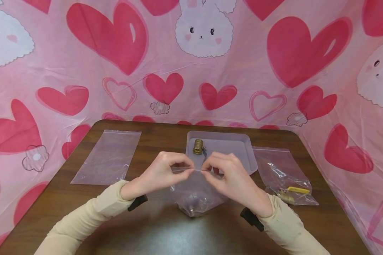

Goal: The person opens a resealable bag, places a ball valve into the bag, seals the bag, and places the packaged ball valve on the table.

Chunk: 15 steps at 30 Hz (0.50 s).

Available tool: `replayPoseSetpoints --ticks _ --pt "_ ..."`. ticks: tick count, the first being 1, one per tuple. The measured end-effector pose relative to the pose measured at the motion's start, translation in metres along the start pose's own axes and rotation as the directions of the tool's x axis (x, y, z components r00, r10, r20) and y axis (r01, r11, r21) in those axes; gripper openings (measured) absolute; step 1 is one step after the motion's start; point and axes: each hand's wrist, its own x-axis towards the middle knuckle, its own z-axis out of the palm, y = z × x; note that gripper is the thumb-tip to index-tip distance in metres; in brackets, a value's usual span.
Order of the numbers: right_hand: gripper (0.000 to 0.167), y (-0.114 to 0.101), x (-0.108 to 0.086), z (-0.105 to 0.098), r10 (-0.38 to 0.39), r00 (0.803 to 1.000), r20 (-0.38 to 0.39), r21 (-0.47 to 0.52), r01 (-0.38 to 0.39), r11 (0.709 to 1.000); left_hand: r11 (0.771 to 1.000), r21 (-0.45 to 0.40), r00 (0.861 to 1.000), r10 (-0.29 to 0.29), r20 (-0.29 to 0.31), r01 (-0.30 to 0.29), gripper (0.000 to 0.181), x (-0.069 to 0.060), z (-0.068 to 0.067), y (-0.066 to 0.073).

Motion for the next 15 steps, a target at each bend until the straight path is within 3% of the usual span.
replayPoseSetpoints --ticks 7,15 --pt "0.028 -0.0001 0.0012 0.0042 -0.092 0.995 -0.043 0.024 0.093 0.995 0.996 0.056 0.998 0.064 0.01 -0.064 0.004 0.0 0.0021 0.0001" --pt "0.024 0.007 0.0 -0.0022 -0.097 0.993 -0.062 -0.007 0.096 0.995 0.995 0.072 0.998 0.064 0.011 -0.065 0.006 -0.0026 -0.0024 0.0022"
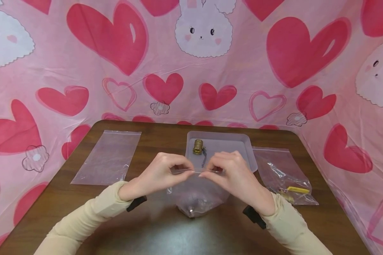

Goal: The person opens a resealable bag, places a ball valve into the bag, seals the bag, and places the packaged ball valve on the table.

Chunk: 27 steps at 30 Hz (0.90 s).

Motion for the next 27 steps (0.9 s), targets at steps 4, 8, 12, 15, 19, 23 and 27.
replayPoseSetpoints --ticks 4,8,12,15,19,23,27 --pt "0.032 0.004 -0.001 -0.003 0.009 1.0 0.014 -0.011 -0.009 1.0 1.0 0.004 1.0 -0.005 0.003 0.005 0.005 -0.002 -0.004 -0.001" --pt "0.029 0.007 -0.004 -0.009 0.026 0.999 0.045 -0.019 -0.025 0.999 1.0 0.031 1.0 -0.005 -0.024 0.006 0.008 -0.005 -0.008 -0.004" --pt "0.02 0.01 -0.01 -0.015 -0.001 1.0 0.007 -0.036 0.001 0.999 0.998 0.069 0.997 -0.001 -0.077 0.007 0.022 -0.01 -0.014 -0.008" --pt "0.031 0.011 -0.013 -0.017 -0.016 0.999 -0.031 -0.089 0.013 0.996 0.997 0.082 0.995 0.009 -0.1 -0.001 0.032 -0.012 -0.017 -0.008" --pt "0.041 0.012 -0.015 -0.018 -0.015 0.998 -0.054 -0.12 0.009 0.993 0.996 0.084 0.994 0.021 -0.109 -0.011 0.039 -0.012 -0.02 -0.008" --pt "0.032 0.015 -0.017 -0.021 0.013 1.0 -0.025 -0.098 -0.015 0.995 0.999 0.054 0.996 0.007 -0.085 -0.002 0.02 -0.013 -0.025 -0.008" --pt "0.028 0.016 -0.02 -0.029 0.052 0.998 0.027 -0.084 -0.049 0.995 0.999 0.05 0.999 -0.005 -0.044 0.007 0.003 -0.016 -0.03 -0.01"
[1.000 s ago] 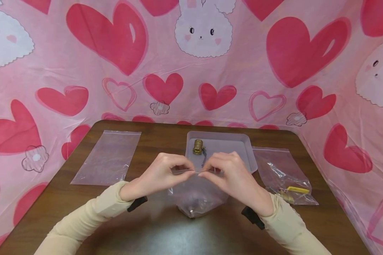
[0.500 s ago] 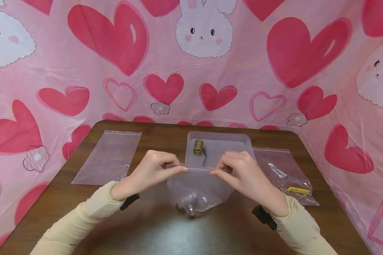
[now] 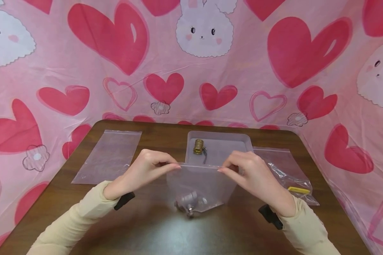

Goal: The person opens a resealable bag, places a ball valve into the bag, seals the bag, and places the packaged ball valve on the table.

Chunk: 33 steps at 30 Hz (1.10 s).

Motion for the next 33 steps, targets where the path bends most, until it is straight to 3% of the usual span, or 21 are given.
replayPoseSetpoints --ticks 3,6,13,17,21,25,28,30,33 --pt "0.03 0.002 -0.003 -0.006 0.001 1.0 0.007 -0.017 0.0 1.0 1.0 0.006 1.0 -0.017 0.023 0.017 0.004 -0.003 -0.004 -0.002" --pt "0.017 0.004 -0.006 -0.008 -0.009 1.0 -0.03 -0.072 0.007 0.997 0.999 0.01 0.999 -0.031 0.029 0.031 0.005 -0.005 -0.007 -0.002" --pt "0.048 0.009 -0.01 -0.003 -0.072 0.983 -0.167 -0.156 0.046 0.987 1.0 0.007 1.0 -0.016 0.008 0.016 0.003 -0.005 -0.008 -0.001" --pt "0.053 0.01 -0.012 -0.003 -0.061 0.98 -0.188 -0.145 0.034 0.989 1.0 -0.005 1.0 -0.013 0.002 0.013 0.004 -0.004 -0.007 0.0" --pt "0.051 0.014 -0.015 -0.004 -0.024 0.984 -0.174 -0.066 0.013 0.998 1.0 -0.021 1.0 -0.002 -0.012 0.001 0.004 -0.003 -0.005 0.001" --pt "0.041 0.019 -0.02 -0.005 0.056 0.995 -0.08 0.069 -0.051 0.996 0.999 -0.039 1.0 -0.002 -0.027 0.001 0.005 -0.003 -0.004 0.001" --pt "0.036 0.025 -0.026 -0.005 0.085 0.993 0.083 0.153 -0.097 0.983 0.999 -0.05 0.999 -0.005 -0.036 0.003 0.006 -0.002 -0.003 0.003" --pt "0.033 0.029 -0.031 -0.002 0.091 0.974 0.206 0.183 -0.129 0.975 0.999 -0.054 0.999 -0.01 -0.038 0.008 0.006 -0.001 -0.003 0.004" --pt "0.045 0.034 -0.038 0.009 0.109 0.929 0.354 0.178 -0.181 0.967 0.998 -0.061 0.999 -0.02 -0.036 0.018 0.006 -0.001 -0.003 0.005"
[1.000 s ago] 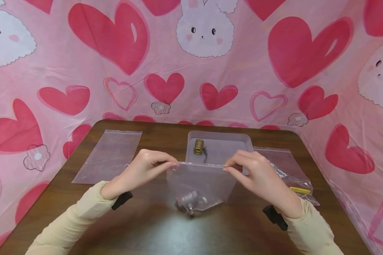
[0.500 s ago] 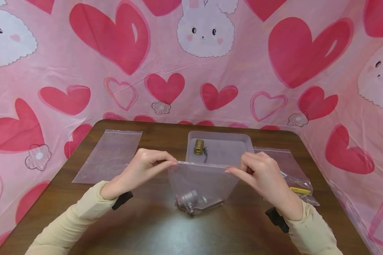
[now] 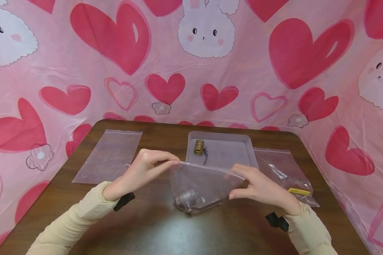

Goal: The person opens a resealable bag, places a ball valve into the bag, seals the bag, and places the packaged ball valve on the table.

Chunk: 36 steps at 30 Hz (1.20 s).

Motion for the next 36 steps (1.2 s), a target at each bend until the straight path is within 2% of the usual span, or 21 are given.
replayPoseSetpoints --ticks 3,7,10,14,22,28,36 --pt "0.046 0.005 0.001 0.017 0.026 0.996 0.081 -0.01 -0.025 1.0 1.0 -0.005 1.0 -0.013 0.002 0.013 0.006 0.0 0.0 0.0" --pt "0.039 0.015 0.004 0.04 -0.042 0.991 0.13 0.012 0.041 0.999 0.999 -0.015 0.999 -0.038 0.007 0.038 0.007 0.0 0.0 -0.002" --pt "0.036 0.025 0.006 0.053 -0.097 0.987 0.127 0.043 0.093 0.995 0.998 -0.027 0.998 -0.062 0.007 0.063 0.007 -0.001 0.0 -0.004" --pt "0.036 0.034 0.006 0.066 -0.116 0.986 0.117 0.056 0.11 0.992 0.992 -0.054 0.993 -0.114 0.005 0.114 0.007 -0.003 -0.002 -0.009" --pt "0.027 0.037 0.011 0.081 -0.087 0.994 0.07 0.055 0.084 0.995 0.962 -0.097 0.967 -0.256 -0.007 0.254 0.007 -0.002 -0.008 -0.019" --pt "0.017 0.037 0.012 0.085 -0.074 0.992 0.1 0.115 0.062 0.991 0.94 -0.101 0.944 -0.329 -0.021 0.325 0.009 -0.003 -0.011 -0.026" --pt "0.012 0.038 0.012 0.085 -0.16 0.985 0.069 0.144 0.149 0.978 0.919 -0.104 0.923 -0.384 -0.026 0.379 0.01 -0.005 -0.014 -0.03"
